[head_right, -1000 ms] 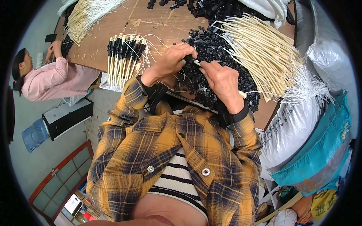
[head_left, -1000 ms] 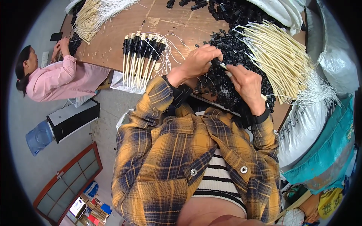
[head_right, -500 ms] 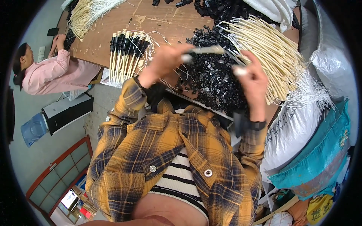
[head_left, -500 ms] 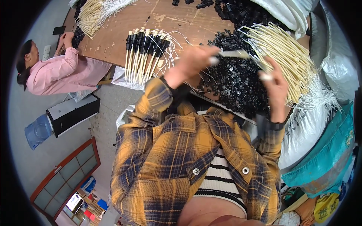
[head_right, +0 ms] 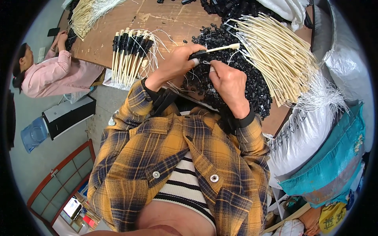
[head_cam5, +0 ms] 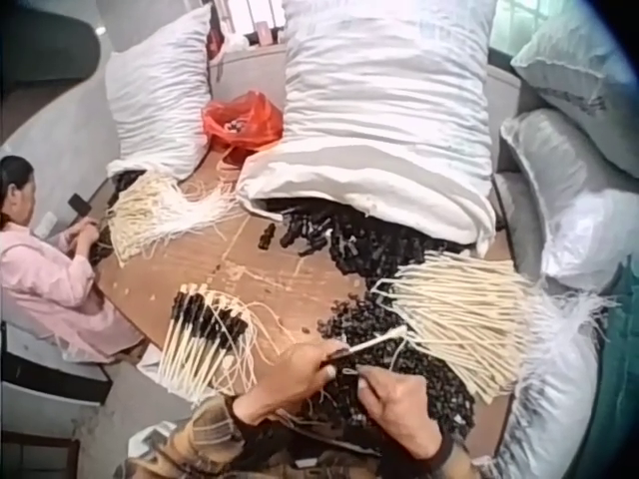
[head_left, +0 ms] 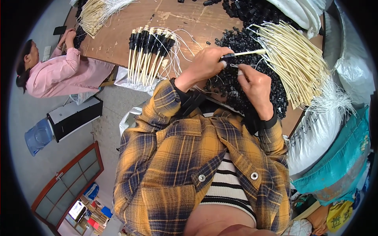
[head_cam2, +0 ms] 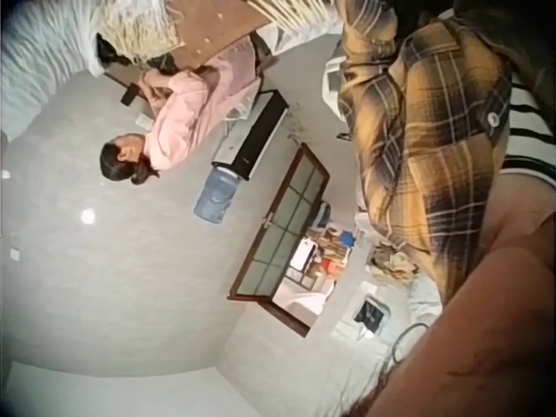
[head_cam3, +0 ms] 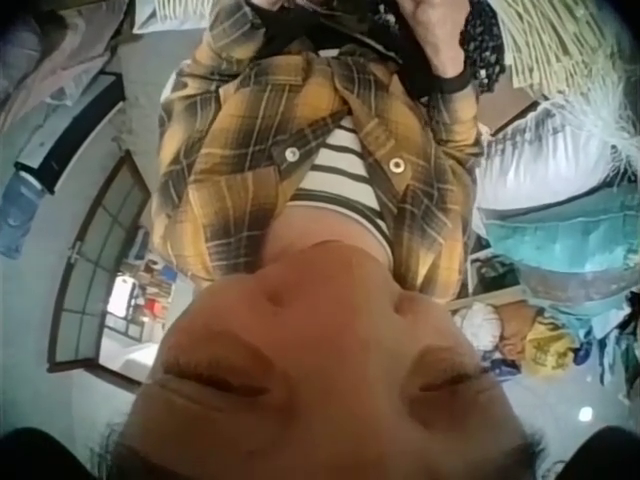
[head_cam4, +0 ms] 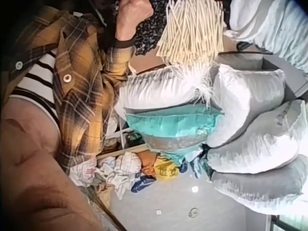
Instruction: The person assembles components by hand, picking up a black plastic piece and a white rod, fitting them together, and then threading a white cord through the assembly. This process is repeated for each set of items, with the person occasionally moving the piles to reach more materials.
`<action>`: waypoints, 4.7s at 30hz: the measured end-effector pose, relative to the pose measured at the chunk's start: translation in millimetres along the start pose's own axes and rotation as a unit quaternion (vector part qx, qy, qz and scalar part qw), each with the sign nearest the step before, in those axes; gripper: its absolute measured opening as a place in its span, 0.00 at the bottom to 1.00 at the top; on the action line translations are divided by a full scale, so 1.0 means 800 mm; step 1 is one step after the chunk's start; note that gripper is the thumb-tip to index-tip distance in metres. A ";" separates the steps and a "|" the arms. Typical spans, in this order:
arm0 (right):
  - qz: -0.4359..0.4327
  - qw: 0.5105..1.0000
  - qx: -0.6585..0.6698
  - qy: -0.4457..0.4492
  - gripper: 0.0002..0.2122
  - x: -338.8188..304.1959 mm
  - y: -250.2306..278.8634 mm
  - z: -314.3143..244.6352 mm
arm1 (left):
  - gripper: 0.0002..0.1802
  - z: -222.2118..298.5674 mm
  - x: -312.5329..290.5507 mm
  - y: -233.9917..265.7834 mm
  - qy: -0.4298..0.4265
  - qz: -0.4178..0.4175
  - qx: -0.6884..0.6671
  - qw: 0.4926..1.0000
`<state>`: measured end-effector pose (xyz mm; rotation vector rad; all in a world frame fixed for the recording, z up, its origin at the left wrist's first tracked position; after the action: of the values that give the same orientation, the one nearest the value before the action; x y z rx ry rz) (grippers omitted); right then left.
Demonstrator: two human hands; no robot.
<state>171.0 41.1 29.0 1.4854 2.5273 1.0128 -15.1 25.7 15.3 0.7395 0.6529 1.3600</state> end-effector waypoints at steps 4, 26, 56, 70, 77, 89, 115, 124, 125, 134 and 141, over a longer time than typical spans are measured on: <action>0.043 0.999 -0.022 -0.005 0.06 0.003 0.006 0.001 | 0.21 -0.011 -0.005 -0.005 -0.037 0.022 0.105 0.994; -0.024 0.996 0.086 -0.003 0.07 0.005 0.000 -0.008 | 0.10 0.018 -0.004 0.012 -0.199 0.121 -0.042 0.971; -0.047 0.969 0.199 -0.135 0.07 -0.010 -0.025 0.038 | 0.06 -0.009 -0.005 -0.033 -0.150 0.077 -0.056 0.984; 0.057 0.915 0.241 -0.318 0.05 -0.005 -0.013 0.048 | 0.09 -0.065 0.033 -0.017 0.057 0.133 -0.131 0.981; 0.060 0.824 0.486 -0.286 0.05 0.000 -0.027 0.046 | 0.11 0.026 0.008 -0.034 -0.068 0.168 -0.117 0.976; 0.069 0.927 0.286 -0.232 0.04 -0.010 -0.021 0.039 | 0.11 0.017 0.008 -0.040 0.064 0.082 -0.136 0.985; -0.022 0.996 0.036 0.073 0.18 0.008 -0.002 0.026 | 0.17 0.008 -0.004 -0.019 -0.057 -0.007 0.056 0.997; -0.049 0.983 -0.084 0.156 0.26 0.000 0.005 0.005 | 0.18 0.004 -0.010 0.001 -0.022 -0.015 -0.010 1.000; -0.098 0.974 -0.131 0.158 0.27 0.002 0.007 -0.001 | 0.18 0.003 -0.012 0.001 -0.015 -0.028 0.003 1.000; -0.100 0.963 -0.127 0.216 0.29 0.015 -0.002 -0.001 | 0.20 -0.007 -0.012 0.005 0.012 -0.124 -0.018 0.992; -0.117 0.967 -0.104 0.201 0.28 0.009 -0.002 0.002 | 0.19 -0.012 -0.016 0.008 0.013 -0.118 -0.054 0.991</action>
<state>166.6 47.3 29.2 0.9777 2.6533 1.6098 -28.0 14.5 13.9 0.5399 0.6603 1.1784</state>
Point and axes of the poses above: each hand's wrist, its own x-axis towards the middle knuckle, its own y-axis out of the back of the hand, z = x × y, the point moved 2 cm from there along x, towards the middle knuckle, and after that the axes turned 14 degrees about x, right-handed, at the moved point
